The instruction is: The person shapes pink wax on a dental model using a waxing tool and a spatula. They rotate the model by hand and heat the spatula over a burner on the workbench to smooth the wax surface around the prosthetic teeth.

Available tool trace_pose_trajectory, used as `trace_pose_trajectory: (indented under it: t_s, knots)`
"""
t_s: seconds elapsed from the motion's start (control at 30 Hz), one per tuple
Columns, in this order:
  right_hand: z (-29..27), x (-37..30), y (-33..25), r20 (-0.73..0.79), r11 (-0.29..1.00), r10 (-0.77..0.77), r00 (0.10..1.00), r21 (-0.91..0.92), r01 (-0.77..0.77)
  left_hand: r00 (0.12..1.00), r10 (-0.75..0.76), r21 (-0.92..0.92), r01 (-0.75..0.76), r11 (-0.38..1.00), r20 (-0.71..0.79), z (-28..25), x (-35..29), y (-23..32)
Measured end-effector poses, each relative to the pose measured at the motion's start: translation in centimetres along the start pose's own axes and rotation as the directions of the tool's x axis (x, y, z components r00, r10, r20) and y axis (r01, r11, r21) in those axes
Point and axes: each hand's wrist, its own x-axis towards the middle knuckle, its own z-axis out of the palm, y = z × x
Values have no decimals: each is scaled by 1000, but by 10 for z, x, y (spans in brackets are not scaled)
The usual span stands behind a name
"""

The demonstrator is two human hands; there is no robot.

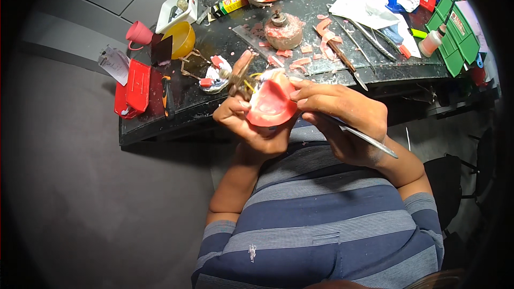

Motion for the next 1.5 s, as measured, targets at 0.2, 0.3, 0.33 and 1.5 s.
trace_pose_trajectory:
  t_s: [0.2,0.3,0.33,1.5]
  knots:
    - [4,-6,3,11,998,-55,998,22,55,984,114,106,-100,989,-138,6,3,-11]
    - [7,-6,5,22,998,-63,998,32,62,969,115,66,-102,993,-221,10,-2,-16]
    - [8,-5,6,21,998,-61,998,31,60,969,114,64,-102,993,-220,10,-2,-14]
    - [29,-8,6,-49,989,-73,996,126,79,954,283,511,-194,837,-103,-3,-4,-9]
